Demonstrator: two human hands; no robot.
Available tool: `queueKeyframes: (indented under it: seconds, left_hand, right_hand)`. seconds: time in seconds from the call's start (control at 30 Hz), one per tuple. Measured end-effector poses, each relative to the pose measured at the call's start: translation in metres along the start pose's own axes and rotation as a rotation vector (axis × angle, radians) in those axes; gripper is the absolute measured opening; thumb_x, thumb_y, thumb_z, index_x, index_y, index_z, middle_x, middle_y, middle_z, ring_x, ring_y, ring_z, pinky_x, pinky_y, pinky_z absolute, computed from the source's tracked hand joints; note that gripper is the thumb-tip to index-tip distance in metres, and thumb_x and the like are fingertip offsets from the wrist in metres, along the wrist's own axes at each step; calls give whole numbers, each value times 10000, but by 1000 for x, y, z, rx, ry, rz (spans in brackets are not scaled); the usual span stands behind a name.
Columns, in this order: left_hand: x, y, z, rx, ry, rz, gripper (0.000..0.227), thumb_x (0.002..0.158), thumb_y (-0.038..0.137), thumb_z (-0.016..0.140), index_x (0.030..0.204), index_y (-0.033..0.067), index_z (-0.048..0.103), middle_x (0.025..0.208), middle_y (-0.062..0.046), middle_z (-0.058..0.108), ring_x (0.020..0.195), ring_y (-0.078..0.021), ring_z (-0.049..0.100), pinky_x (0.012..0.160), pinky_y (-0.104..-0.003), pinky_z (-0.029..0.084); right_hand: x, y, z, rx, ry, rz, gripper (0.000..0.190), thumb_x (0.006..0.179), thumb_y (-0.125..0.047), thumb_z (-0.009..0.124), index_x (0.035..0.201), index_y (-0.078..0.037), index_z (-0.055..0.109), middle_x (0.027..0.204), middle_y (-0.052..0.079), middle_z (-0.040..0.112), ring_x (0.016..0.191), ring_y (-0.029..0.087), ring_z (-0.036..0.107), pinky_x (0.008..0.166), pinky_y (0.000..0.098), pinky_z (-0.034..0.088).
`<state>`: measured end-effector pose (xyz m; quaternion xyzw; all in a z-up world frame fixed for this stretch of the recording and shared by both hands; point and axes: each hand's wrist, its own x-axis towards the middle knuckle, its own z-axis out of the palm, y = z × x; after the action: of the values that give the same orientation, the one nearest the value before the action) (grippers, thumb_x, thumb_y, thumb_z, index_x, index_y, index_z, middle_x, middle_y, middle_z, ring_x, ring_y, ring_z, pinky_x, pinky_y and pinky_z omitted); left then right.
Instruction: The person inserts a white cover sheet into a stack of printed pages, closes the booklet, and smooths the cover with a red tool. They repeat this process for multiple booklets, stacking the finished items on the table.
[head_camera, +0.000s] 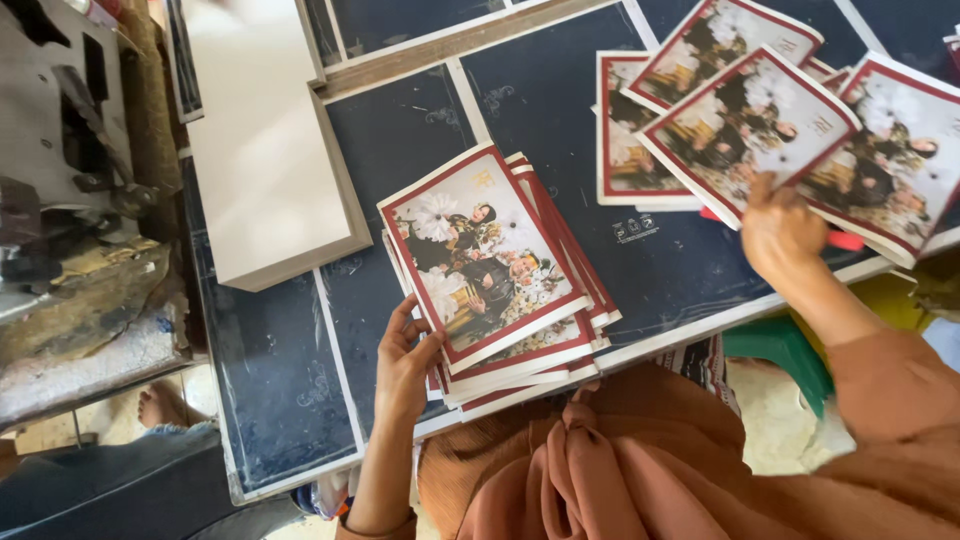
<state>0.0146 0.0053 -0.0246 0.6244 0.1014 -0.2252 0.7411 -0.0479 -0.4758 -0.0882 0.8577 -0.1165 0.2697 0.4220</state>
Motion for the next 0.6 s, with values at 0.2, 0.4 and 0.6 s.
queueKeyframes:
  seconds: [0.2,0.4,0.6]
  left_hand:
    - [-7,-13,-16,-11,-15,-7,639,799,51,619,1399,54,401,827,-26,541,710,-144,562,597,-285,435]
    - [-15,-10,-13,-58,-36,22,654,787,48,614,1402,58,393,958,-62,548,780,-160,577,619,-275,469]
    - [-39,13,24,-7,-98,196,593,788,-2,591,1350,-18,403,931,-103,569,759,-173,597,630,-283,529]
  right_hand:
    - [62,67,-133,193,-1390,71,840,939,-261,426,1500,-126,-184,1330,198,330,564,186,653,370,234,496]
    - [51,84,-174,221,-1216,26,630,929,-502,388,1418,-116,302,928,40,578,668,156,622,458,264,534]
    - [19,25,-211,1477,-344,-3,336,739,-221,724,1040,-87,663,839,68,697,630,175,636,550,261,545]
